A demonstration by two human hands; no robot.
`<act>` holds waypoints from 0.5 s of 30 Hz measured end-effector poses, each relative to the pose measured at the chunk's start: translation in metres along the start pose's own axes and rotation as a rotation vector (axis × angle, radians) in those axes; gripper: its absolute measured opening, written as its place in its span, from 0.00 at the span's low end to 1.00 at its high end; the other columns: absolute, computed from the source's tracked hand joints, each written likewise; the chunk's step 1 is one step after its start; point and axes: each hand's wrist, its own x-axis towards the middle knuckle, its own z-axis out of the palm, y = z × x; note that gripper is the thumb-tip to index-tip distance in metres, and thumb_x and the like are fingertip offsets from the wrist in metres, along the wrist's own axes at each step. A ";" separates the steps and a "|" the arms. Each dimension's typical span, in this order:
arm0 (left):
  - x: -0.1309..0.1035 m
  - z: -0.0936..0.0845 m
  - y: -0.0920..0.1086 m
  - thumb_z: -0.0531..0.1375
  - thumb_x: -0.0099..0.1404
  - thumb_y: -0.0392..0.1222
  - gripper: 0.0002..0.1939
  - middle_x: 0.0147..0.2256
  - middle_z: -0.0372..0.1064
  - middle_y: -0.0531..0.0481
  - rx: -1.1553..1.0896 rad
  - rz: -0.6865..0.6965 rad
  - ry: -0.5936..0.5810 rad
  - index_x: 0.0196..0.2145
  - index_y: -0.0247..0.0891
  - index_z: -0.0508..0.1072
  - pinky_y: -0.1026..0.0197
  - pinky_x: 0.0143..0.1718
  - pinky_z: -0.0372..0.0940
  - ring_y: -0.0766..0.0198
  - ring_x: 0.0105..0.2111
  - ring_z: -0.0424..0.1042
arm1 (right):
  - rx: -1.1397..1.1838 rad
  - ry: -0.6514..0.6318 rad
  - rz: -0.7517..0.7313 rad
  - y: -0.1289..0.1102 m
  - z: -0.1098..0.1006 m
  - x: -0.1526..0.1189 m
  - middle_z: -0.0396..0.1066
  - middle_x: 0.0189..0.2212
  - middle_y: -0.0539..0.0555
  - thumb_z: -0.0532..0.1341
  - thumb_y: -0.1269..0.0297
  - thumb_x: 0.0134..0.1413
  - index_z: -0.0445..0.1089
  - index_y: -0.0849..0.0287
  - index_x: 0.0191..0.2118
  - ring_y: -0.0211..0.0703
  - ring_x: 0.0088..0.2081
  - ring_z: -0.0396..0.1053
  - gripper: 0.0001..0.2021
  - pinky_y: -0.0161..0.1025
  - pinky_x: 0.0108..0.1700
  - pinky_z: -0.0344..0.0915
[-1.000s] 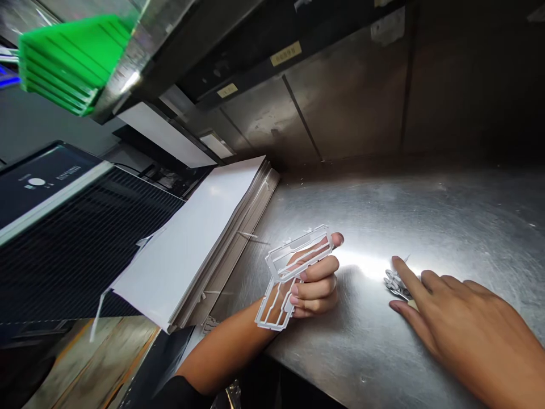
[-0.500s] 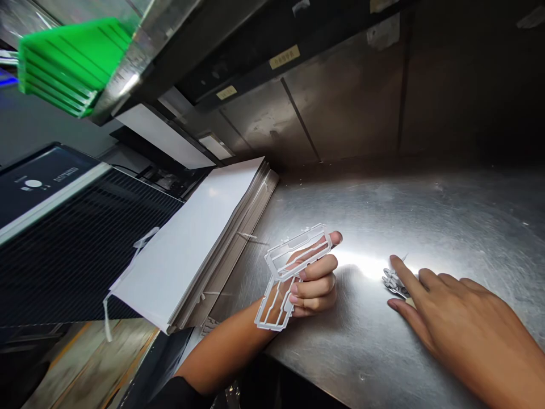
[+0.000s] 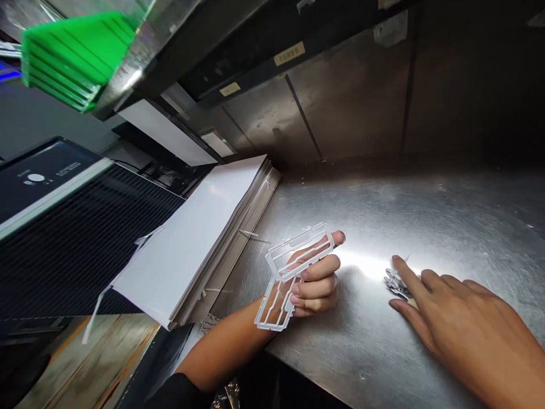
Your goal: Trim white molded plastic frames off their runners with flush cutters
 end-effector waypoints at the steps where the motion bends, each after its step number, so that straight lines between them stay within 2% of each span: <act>1: 0.000 0.000 0.000 0.65 0.78 0.60 0.20 0.21 0.45 0.60 0.001 -0.005 -0.005 0.61 0.52 0.80 0.67 0.10 0.30 0.71 0.14 0.32 | -0.009 0.025 -0.012 -0.001 -0.001 0.001 0.75 0.35 0.60 0.47 0.47 0.84 0.63 0.51 0.76 0.71 0.31 0.75 0.27 0.57 0.34 0.66; 3: 0.001 0.001 0.001 0.65 0.77 0.61 0.21 0.20 0.44 0.61 -0.002 -0.022 -0.012 0.61 0.52 0.79 0.66 0.09 0.28 0.71 0.13 0.32 | -0.041 0.082 -0.046 -0.001 0.000 0.003 0.74 0.33 0.57 0.46 0.43 0.85 0.65 0.52 0.74 0.65 0.28 0.73 0.28 0.52 0.31 0.64; 6: 0.000 0.002 0.000 0.67 0.76 0.59 0.21 0.20 0.44 0.61 -0.016 -0.006 -0.035 0.61 0.51 0.79 0.66 0.08 0.28 0.70 0.13 0.32 | -0.080 0.079 -0.065 0.002 0.002 0.004 0.75 0.32 0.56 0.44 0.43 0.87 0.66 0.56 0.74 0.62 0.27 0.73 0.30 0.52 0.31 0.63; 11: -0.002 0.006 0.002 0.64 0.81 0.54 0.09 0.21 0.43 0.62 -0.045 0.047 -0.059 0.50 0.49 0.77 0.69 0.09 0.27 0.72 0.14 0.28 | -0.065 0.118 -0.084 0.002 0.000 0.006 0.74 0.32 0.56 0.43 0.44 0.88 0.66 0.57 0.74 0.63 0.26 0.73 0.29 0.52 0.29 0.63; 15: 0.004 0.008 0.004 0.64 0.82 0.52 0.09 0.22 0.51 0.62 0.054 0.060 -0.142 0.49 0.46 0.75 0.69 0.10 0.36 0.71 0.13 0.36 | -0.044 0.078 -0.106 0.001 -0.008 0.010 0.76 0.32 0.58 0.48 0.49 0.87 0.65 0.55 0.74 0.63 0.25 0.73 0.25 0.52 0.28 0.63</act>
